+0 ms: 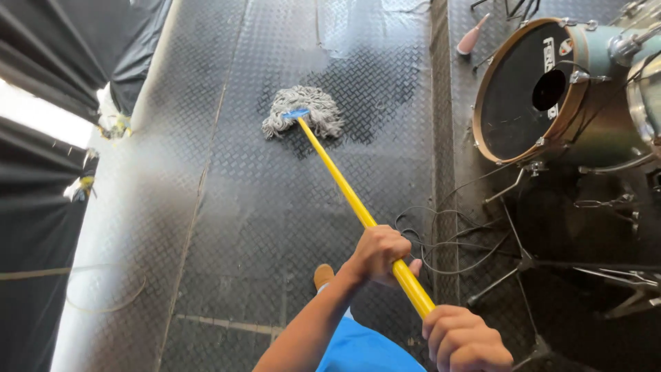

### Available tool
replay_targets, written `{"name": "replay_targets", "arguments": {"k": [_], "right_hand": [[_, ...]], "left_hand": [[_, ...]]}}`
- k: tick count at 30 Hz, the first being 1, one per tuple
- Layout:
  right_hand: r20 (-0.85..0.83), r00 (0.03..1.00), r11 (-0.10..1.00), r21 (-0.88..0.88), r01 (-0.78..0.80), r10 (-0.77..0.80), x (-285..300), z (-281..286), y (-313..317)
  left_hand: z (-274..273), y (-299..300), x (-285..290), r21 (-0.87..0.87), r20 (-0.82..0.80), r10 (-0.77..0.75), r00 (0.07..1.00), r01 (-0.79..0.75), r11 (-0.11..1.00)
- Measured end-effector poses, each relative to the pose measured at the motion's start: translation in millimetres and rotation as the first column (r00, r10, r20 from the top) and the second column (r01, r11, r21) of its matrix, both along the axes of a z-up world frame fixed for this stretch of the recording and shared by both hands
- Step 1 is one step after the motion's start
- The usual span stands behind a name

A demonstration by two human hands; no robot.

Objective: Mopping a metal diamond-plate floor in a stage area.

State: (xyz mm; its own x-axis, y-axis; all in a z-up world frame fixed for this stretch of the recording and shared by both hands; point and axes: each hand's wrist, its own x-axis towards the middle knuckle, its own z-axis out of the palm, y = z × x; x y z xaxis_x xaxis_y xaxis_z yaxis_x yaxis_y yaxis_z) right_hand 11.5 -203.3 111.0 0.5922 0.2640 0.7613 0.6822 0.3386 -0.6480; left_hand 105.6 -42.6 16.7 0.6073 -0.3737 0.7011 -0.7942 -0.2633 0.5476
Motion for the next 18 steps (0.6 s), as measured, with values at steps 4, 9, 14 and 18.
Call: {"name": "replay_targets", "arguments": {"k": [4, 9, 14, 18], "right_hand": [[0.041, 0.997, 0.997, -0.047, -0.065, 0.067, 69.7, -38.2, -10.1], [-0.019, 0.999, 0.999, -0.046, 0.026, -0.027, 112.2, -49.1, -16.4], [-0.684, 0.644, 0.839, -0.532, -0.118, -0.343, 87.1, -381.3, -158.1], [-0.408, 0.912, 0.937, -0.334, -0.106, -0.042, 186.4, -222.4, -42.6]], "left_hand": [[1.5, 19.8, 77.8, 0.072, 0.005, -0.053, 0.999, 0.052, 0.996], [5.6, 22.5, 130.5, 0.088, -0.040, -0.101, 0.994, 0.104, 0.991], [-11.3, 19.7, 161.2, 0.030, -0.054, -0.064, 0.997, 0.065, 0.997], [-32.6, 17.3, 187.7, 0.054, -0.070, -0.013, 0.997, 0.017, 0.998]]}}
